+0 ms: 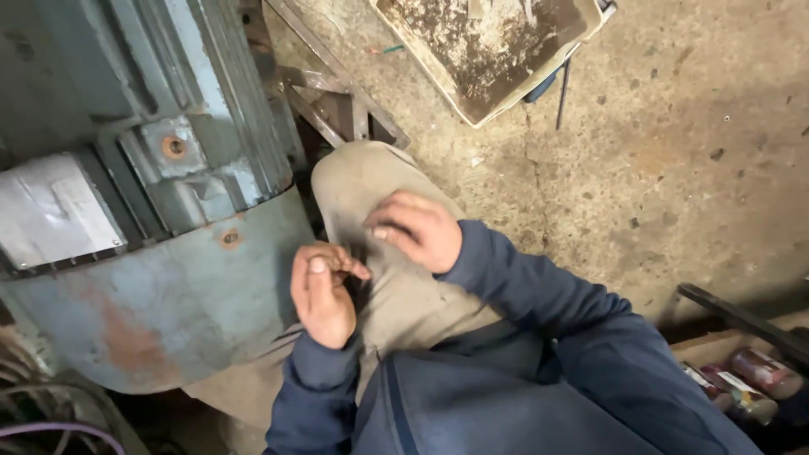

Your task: The person sits on the floor with an electric motor on their lap, removes small fasteners from the motor housing, and fits the blue metal fan cover back over the motor, pressing and aligning it into place and adjusting the fasteners.

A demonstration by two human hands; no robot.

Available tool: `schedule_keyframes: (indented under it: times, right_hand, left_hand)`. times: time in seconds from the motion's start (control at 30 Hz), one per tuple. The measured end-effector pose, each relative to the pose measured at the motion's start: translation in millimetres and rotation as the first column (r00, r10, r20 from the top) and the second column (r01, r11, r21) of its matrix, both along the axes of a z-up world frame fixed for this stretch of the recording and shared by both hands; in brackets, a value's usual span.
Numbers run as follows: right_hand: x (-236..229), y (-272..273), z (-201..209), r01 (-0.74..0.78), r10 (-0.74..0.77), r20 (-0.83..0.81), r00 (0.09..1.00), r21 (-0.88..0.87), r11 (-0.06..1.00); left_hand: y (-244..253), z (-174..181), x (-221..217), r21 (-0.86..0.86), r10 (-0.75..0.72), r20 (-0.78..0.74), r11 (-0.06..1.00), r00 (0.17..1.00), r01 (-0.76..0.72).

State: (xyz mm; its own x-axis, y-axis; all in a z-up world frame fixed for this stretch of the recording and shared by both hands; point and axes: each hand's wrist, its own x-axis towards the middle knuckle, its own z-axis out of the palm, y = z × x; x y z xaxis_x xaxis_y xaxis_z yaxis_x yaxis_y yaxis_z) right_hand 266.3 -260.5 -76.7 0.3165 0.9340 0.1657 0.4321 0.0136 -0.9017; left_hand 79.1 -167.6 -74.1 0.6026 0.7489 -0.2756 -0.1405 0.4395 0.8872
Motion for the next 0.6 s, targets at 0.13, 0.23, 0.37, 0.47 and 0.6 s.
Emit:
schedule_keyframes:
  times: [0.13, 0.23, 0.37, 0.47, 0.6]
  right_hand:
    - [2, 5, -9, 0.062, -0.077, -0.163, 0.984, -0.093, 0.994]
    - [1, 7, -8, 0.081, -0.117, -0.209, 0.971, -0.171, 0.982]
    - [1, 5, -12, 0.101, -0.165, -0.315, 0.935, -0.209, 0.973]
    - [2, 3, -13, 0.118, -0.18, -0.347, 0.921, -0.192, 0.974]
    - [0, 0, -25, 0.131, -0.176, -0.354, 0.918, -0.149, 0.98]
  left_hand:
    - [-6, -23, -4, -0.069, -0.024, 0.036, 0.997, 0.999, 0.026]
    - [-3, -38, -10, -0.007, -0.083, -0.116, 0.997, 0.99, 0.083]
    - [-1, -44, -6, 0.08, -0.086, -0.187, 0.992, 0.979, 0.102]
    - [-4, -44, 3, 0.004, -0.074, -0.157, 0.997, 0.985, 0.075]
    - [-1, -38, 16, -0.177, -0.011, -0.085, 0.984, 0.996, -0.004]
